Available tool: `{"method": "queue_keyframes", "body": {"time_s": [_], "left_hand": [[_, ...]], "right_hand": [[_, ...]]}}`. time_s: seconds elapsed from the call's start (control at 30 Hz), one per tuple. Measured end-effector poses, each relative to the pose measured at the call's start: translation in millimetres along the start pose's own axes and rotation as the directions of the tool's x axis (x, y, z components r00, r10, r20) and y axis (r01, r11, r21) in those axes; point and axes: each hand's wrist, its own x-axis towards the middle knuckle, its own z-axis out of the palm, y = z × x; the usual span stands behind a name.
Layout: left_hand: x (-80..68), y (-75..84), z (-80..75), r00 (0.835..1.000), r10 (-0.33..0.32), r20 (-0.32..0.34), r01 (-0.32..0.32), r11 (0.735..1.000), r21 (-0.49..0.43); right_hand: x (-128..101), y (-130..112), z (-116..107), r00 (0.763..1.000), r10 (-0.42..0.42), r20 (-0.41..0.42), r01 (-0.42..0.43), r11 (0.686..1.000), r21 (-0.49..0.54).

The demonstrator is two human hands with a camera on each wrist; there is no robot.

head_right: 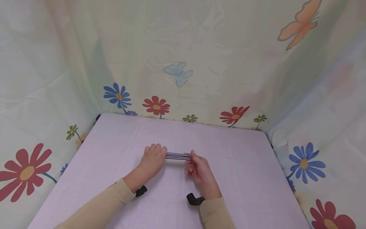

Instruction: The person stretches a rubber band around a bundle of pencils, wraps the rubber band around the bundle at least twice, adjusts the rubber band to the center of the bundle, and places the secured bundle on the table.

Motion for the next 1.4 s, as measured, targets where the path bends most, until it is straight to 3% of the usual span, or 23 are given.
{"method": "queue_keyframes", "body": {"time_s": [0.13, 0.33, 0.43, 0.57, 0.7, 0.83, 1.0, 1.1, 1.2, 1.3, 1.4], "left_hand": [[0.6, 0.2, 0.4, 1.000, 0.016, -0.006, -0.015, 1.000, 0.019], [0.9, 1.5, 1.8, 0.999, -0.029, -0.016, 0.029, 1.000, 0.011], [1.5, 1.2, 2.0, 0.997, -0.063, -0.043, 0.063, 0.998, -0.005], [3.4, -0.2, 3.3, 0.995, -0.082, -0.061, 0.082, 0.997, -0.016], [5.1, -1.9, 5.2, 0.995, -0.091, -0.048, 0.090, 0.995, -0.037], [5.8, -3.8, 6.2, 0.994, -0.099, -0.044, 0.097, 0.994, -0.049], [6.7, -6.1, 7.0, 0.995, -0.102, -0.021, 0.100, 0.993, -0.054], [7.9, -7.4, 6.0, 0.993, -0.118, 0.016, 0.119, 0.991, -0.066], [9.0, -8.5, 4.1, 0.990, -0.131, 0.058, 0.135, 0.988, -0.073], [9.7, -8.8, 2.7, 0.988, -0.139, 0.074, 0.146, 0.985, -0.097], [10.0, -8.4, 2.9, 0.987, -0.143, 0.067, 0.149, 0.984, -0.097]], "right_hand": [[3, -4, 1, 0.999, -0.013, -0.038, 0.007, 0.987, -0.159], [3, -2, 8, 0.998, -0.052, -0.043, 0.036, 0.949, -0.312], [1, 1, 11, 0.996, -0.082, -0.027, 0.072, 0.962, -0.263], [1, 8, 10, 0.995, -0.104, -0.009, 0.103, 0.990, -0.094], [1, 14, 8, 0.992, -0.115, -0.046, 0.115, 0.993, -0.006], [2, 18, 8, 0.983, -0.135, -0.127, 0.117, 0.983, -0.140], [2, 21, 10, 0.973, -0.162, -0.165, 0.088, 0.919, -0.384], [2, 25, 9, 0.976, -0.186, -0.117, 0.118, 0.893, -0.435], [0, 33, 8, 0.977, -0.213, 0.006, 0.198, 0.895, -0.399], [-4, 43, 7, 0.953, -0.265, 0.146, 0.297, 0.913, -0.281], [-9, 52, 11, 0.916, -0.341, 0.213, 0.369, 0.924, -0.105]]}}
